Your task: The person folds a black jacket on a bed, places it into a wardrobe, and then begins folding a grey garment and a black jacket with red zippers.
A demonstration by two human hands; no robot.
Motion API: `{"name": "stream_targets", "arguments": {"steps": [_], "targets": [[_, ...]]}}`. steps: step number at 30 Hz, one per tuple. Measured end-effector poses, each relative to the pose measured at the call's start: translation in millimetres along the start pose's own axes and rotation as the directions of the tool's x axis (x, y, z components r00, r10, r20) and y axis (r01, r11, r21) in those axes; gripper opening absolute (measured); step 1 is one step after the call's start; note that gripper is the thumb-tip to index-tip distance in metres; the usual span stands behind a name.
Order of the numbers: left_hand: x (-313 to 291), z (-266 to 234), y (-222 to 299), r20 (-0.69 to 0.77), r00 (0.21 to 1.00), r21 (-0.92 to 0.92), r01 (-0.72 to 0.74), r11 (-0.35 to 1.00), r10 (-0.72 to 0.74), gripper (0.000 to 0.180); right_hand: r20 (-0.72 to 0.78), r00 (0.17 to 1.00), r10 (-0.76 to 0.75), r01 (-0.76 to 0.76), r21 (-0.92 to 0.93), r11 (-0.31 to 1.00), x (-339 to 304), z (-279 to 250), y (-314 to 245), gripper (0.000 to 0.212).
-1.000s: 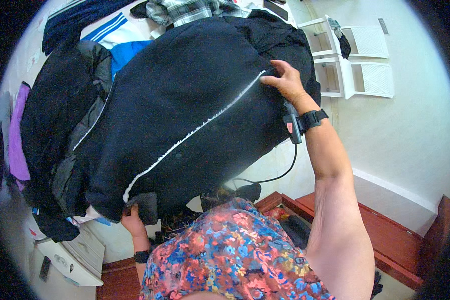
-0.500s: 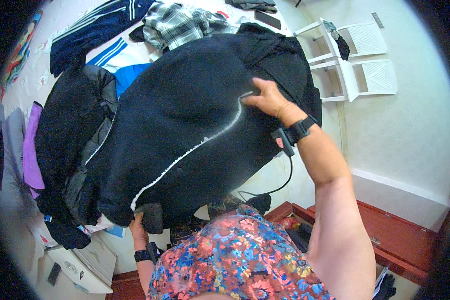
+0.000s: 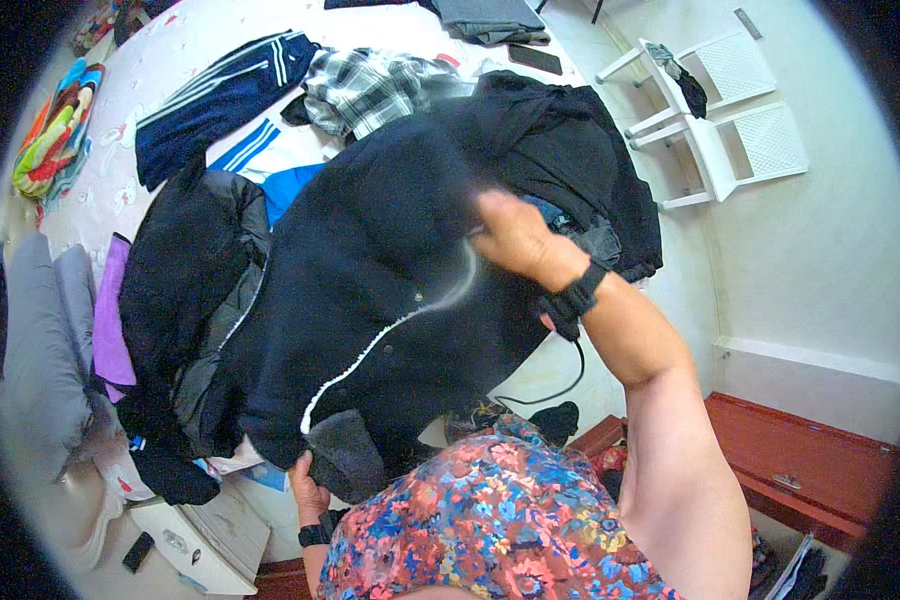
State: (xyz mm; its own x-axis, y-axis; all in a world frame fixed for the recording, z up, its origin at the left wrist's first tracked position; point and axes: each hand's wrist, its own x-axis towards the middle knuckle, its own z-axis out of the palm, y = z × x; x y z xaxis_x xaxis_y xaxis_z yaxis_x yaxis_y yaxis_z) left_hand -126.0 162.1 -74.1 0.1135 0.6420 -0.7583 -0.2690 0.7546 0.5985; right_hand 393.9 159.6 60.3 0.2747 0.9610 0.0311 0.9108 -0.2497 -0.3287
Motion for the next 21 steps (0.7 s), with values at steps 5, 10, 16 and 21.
{"name": "stream_targets", "arguments": {"steps": [5, 10, 16, 21], "targets": [[-3.3, -1.1, 9.6, 0.174, 0.956, -0.175, 0.265, 0.948, -0.235, 0.031, 0.284, 0.946, 0.158, -0.279, 0.462, 0.842, -9.9, -22.0, -16.8, 0.048], [-57.4, 58.2, 94.9, 0.14, 0.956, 0.024, -0.265, 0.964, 0.259, 0.052, 0.083, 0.983, 0.164, -0.183, 0.371, 0.91, 10.8, -100.4, -16.1, 0.035], [-23.6, 73.6, 128.3, 0.287, 0.891, 0.002, -0.367, 0.93, 0.351, 0.05, -0.25, 0.919, 0.306, -0.177, 0.433, 0.884, 5.9, -174.5, 53.0, 0.033], [35.1, 85.5, 97.7, 0.043, 0.976, 0.254, -0.217, 0.942, 0.213, 0.045, -0.396, 0.867, 0.302, -0.243, 0.193, 0.951, 12.6, -131.5, 104.7, 0.033]]}}
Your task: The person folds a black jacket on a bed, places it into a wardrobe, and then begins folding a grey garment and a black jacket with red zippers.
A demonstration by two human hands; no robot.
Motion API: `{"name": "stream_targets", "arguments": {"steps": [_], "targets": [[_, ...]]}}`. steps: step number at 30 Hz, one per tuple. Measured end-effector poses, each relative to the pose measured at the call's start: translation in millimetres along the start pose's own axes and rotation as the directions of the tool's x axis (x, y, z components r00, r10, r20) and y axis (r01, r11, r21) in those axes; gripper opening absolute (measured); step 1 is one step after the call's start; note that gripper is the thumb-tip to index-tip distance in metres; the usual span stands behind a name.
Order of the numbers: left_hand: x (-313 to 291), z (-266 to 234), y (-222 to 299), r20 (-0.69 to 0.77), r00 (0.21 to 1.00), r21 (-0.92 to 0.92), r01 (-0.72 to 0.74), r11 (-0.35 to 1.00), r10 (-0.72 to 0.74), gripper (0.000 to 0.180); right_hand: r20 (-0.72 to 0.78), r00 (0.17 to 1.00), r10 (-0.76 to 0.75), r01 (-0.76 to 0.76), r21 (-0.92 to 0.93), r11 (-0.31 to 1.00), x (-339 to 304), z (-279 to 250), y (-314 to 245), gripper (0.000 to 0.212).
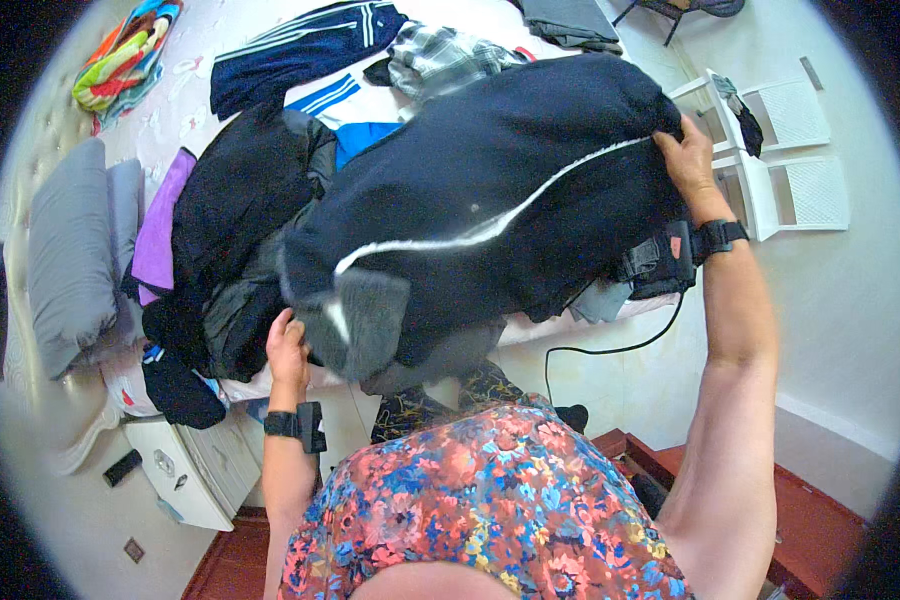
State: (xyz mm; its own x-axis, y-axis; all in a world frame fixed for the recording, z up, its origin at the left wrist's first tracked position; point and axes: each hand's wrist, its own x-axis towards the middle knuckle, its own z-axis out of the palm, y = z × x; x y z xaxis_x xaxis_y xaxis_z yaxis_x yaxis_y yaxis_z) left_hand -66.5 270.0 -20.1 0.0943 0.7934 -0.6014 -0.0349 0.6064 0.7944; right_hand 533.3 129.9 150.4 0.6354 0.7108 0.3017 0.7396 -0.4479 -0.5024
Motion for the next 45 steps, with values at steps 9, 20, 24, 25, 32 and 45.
{"name": "stream_targets", "arguments": {"steps": [9, 20, 24, 25, 32, 45], "targets": [[-21.0, 5.1, -57.5, 0.169, 0.937, 0.374, -0.347, 0.86, 0.305, 0.046, 0.269, 0.871, 0.412, -0.476, 0.25, 0.843, -69.4, 4.2, 31.8, 0.074], [-29.4, 35.2, -3.8, 0.312, 0.937, 0.387, -0.278, 0.879, 0.16, 0.042, 0.215, 0.82, 0.53, -0.572, 0.314, 0.758, -159.0, 23.7, 66.0, 0.043], [-39.8, 6.5, 42.3, 0.325, 0.941, 0.267, -0.19, 0.945, 0.097, 0.03, 0.114, 0.83, 0.546, -0.553, 0.304, 0.776, -140.6, -19.4, 46.2, 0.042], [-39.0, 0.7, 32.7, 0.33, 0.939, 0.359, -0.22, 0.907, 0.097, 0.028, 0.114, 0.833, 0.541, -0.548, 0.306, 0.778, -141.8, -24.0, 56.4, 0.042], [-27.7, 18.6, -52.1, 0.528, 0.785, 0.706, -0.617, 0.347, 0.323, 0.03, 0.04, 0.883, 0.467, -0.434, -0.306, 0.847, -194.8, 4.2, 145.1, 0.05], [31.6, 73.8, 32.3, 0.147, 0.984, 0.053, -0.111, 0.992, 0.102, 0.044, 0.439, 0.858, -0.266, 0.032, 0.473, 0.881, -164.9, 164.8, -176.1, 0.024]]}}
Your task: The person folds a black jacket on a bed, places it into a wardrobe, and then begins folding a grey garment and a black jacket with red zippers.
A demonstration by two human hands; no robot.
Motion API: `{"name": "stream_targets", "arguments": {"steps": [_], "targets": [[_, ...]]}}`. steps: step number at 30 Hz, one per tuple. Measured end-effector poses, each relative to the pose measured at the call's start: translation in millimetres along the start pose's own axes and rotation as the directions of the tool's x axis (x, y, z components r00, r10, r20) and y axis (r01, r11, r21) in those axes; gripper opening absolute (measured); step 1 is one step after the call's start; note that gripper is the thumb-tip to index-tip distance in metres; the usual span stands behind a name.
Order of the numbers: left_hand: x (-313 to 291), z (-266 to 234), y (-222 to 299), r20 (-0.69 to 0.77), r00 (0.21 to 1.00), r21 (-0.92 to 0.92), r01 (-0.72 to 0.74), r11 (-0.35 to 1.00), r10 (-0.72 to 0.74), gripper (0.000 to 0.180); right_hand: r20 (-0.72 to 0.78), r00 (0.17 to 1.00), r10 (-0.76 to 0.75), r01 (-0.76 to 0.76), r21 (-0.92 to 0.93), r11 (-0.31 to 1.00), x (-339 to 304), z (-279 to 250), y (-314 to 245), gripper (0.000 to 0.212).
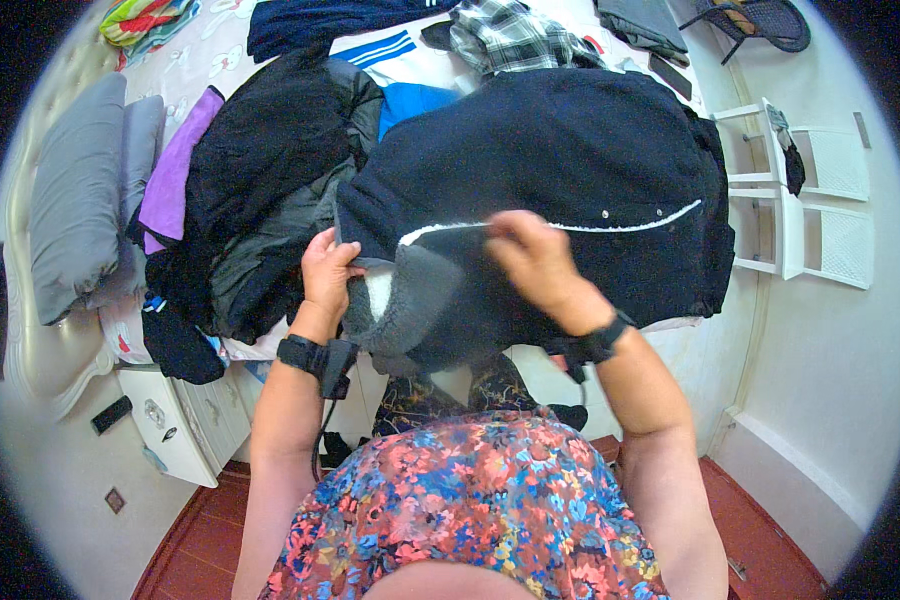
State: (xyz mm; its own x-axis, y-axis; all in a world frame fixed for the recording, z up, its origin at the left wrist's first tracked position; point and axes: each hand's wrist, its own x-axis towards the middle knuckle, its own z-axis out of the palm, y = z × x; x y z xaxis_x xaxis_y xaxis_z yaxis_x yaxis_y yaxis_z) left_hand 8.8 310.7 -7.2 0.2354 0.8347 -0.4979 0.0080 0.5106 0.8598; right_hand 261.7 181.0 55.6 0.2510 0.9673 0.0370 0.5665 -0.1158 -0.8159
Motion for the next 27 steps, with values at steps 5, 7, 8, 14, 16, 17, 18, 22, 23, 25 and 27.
{"name": "stream_targets", "arguments": {"steps": [5, 7, 8, 14, 16, 17, 18, 22, 23, 25, 27], "targets": [[-16.7, 38.4, 14.8, 0.124, 0.973, -0.219, -0.165, 0.962, 0.195, 0.04, 0.13, 0.972, -0.198, 0.217, -0.153, 0.964, 32.8, 89.1, -51.4, 0.05], [-20.1, 42.3, 16.5, 0.175, 0.956, -0.216, -0.195, 0.957, 0.234, 0.042, 0.186, 0.982, -0.019, 0.073, -0.286, 0.955, 37.4, 108.0, -43.9, 0.046], [-15.2, 38.8, 18.3, 0.225, 0.946, -0.245, -0.177, 0.953, 0.233, 0.042, 0.175, 0.972, 0.159, -0.154, -0.045, 0.987, 41.3, 110.0, -35.4, 0.038], [4.7, -1.7, -7.9, 0.067, 0.972, -0.265, 0.234, 0.935, -0.224, 0.022, 0.367, 0.818, 0.442, -0.55, 0.724, 0.416, 57.2, 89.0, 7.5, 0.022], [6.4, -0.1, -19.1, 0.277, 0.902, -0.437, 0.426, 0.793, -0.332, 0.022, 0.401, 0.811, 0.427, -0.566, 0.724, 0.394, 57.7, 86.3, 9.8, 0.023], [9.0, 5.0, -24.2, 0.28, 0.9, -0.438, 0.43, 0.789, -0.335, 0.022, 0.434, 0.805, 0.405, -0.578, 0.727, 0.371, 57.9, 85.1, 10.2, 0.023], [9.9, 16.5, -22.9, 0.388, 0.884, -0.52, 0.443, 0.731, -0.26, 0.023, 0.433, 0.801, 0.414, -0.582, 0.724, 0.37, 57.1, 85.2, 10.6, 0.023], [10.5, 49.8, -13.6, 0.455, 0.875, -0.572, 0.428, 0.7, -0.163, 0.025, 0.449, 0.798, 0.401, -0.598, 0.67, 0.44, 55.9, 86.7, 16.9, 0.023], [10.4, 52.8, -13.0, 0.417, 0.89, -0.521, 0.401, 0.754, -0.185, 0.025, 0.415, 0.806, 0.422, -0.589, 0.634, 0.502, 55.0, 86.0, 19.9, 0.023], [9.8, 53.5, -3.7, 0.383, 0.898, -0.506, 0.401, 0.763, -0.218, 0.026, 0.374, 0.835, 0.403, -0.549, 0.542, 0.636, 55.6, 74.8, 12.5, 0.024], [11.4, 53.0, -2.0, 0.345, 0.905, -0.491, 0.399, 0.774, -0.247, 0.027, 0.34, 0.863, 0.373, -0.497, 0.435, 0.751, 51.2, 68.0, 11.8, 0.024]]}}
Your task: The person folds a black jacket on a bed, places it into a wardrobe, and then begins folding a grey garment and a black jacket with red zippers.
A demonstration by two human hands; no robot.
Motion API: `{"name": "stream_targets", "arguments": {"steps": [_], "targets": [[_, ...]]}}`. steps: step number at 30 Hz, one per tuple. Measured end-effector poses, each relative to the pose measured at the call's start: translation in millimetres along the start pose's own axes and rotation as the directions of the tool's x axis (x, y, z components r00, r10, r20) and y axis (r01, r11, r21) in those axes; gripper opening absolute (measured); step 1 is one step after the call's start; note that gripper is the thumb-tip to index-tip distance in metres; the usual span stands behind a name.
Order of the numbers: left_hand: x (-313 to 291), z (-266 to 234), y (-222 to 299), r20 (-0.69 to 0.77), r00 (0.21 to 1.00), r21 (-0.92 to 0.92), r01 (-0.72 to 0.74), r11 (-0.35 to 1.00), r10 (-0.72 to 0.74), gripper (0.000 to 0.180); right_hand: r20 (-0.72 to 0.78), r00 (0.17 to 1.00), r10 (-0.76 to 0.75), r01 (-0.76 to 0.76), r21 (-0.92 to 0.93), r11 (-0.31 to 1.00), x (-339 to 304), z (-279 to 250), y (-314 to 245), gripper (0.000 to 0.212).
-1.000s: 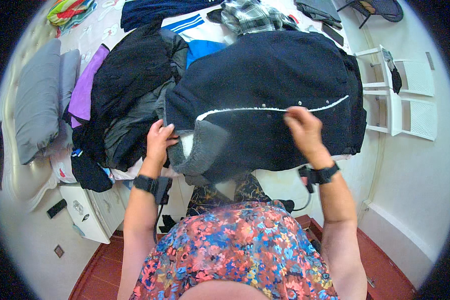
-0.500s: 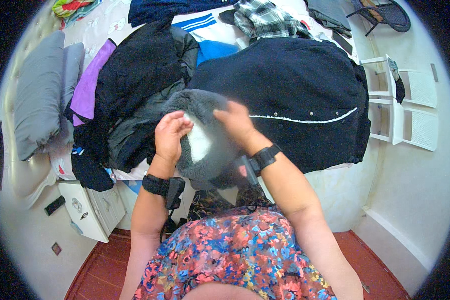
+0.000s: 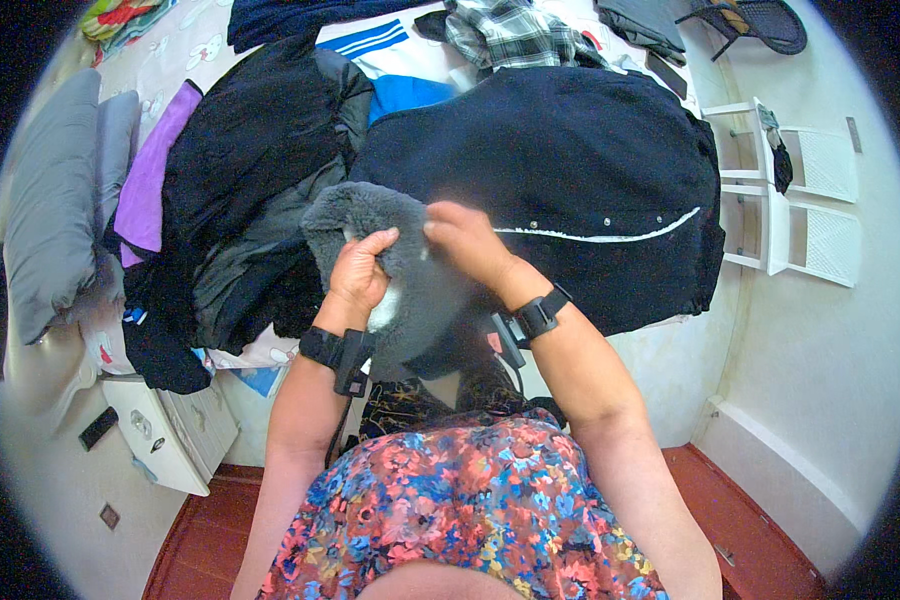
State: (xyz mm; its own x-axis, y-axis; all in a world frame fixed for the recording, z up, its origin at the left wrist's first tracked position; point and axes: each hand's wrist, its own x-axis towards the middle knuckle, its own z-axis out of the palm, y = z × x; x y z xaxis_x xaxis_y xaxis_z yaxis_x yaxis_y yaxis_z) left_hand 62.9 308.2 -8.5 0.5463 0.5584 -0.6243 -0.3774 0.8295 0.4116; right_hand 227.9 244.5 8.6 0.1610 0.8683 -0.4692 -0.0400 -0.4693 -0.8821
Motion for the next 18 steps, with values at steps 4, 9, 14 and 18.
{"name": "stream_targets", "arguments": {"steps": [4, 9, 14, 18], "targets": [[9.0, -3.2, -4.2, -0.027, 1.0, -0.062, -0.006, 0.998, 0.005, 0.024, 0.227, 0.874, -0.43, 0.48, -0.551, 0.683, -13.4, -1.6, 6.6, 0.025], [14.8, -2.9, -8.1, -0.158, 0.987, 0.033, -0.022, 0.999, 0.027, 0.022, 0.335, 0.784, -0.522, 0.597, -0.638, 0.486, -17.7, 4.2, -5.4, 0.022], [12.0, 3.5, -9.7, -0.145, 0.985, 0.009, -0.092, 0.996, 0.092, 0.024, 0.41, 0.737, -0.537, 0.641, -0.675, 0.365, -26.9, 8.7, -26.9, 0.013], [27.6, -1.0, -34.6, -0.223, 0.783, 0.354, -0.491, 0.796, 0.581, 0.037, 0.338, 0.782, -0.524, 0.586, -0.685, 0.433, -28.3, 18.4, -24.1, 0.013]]}}
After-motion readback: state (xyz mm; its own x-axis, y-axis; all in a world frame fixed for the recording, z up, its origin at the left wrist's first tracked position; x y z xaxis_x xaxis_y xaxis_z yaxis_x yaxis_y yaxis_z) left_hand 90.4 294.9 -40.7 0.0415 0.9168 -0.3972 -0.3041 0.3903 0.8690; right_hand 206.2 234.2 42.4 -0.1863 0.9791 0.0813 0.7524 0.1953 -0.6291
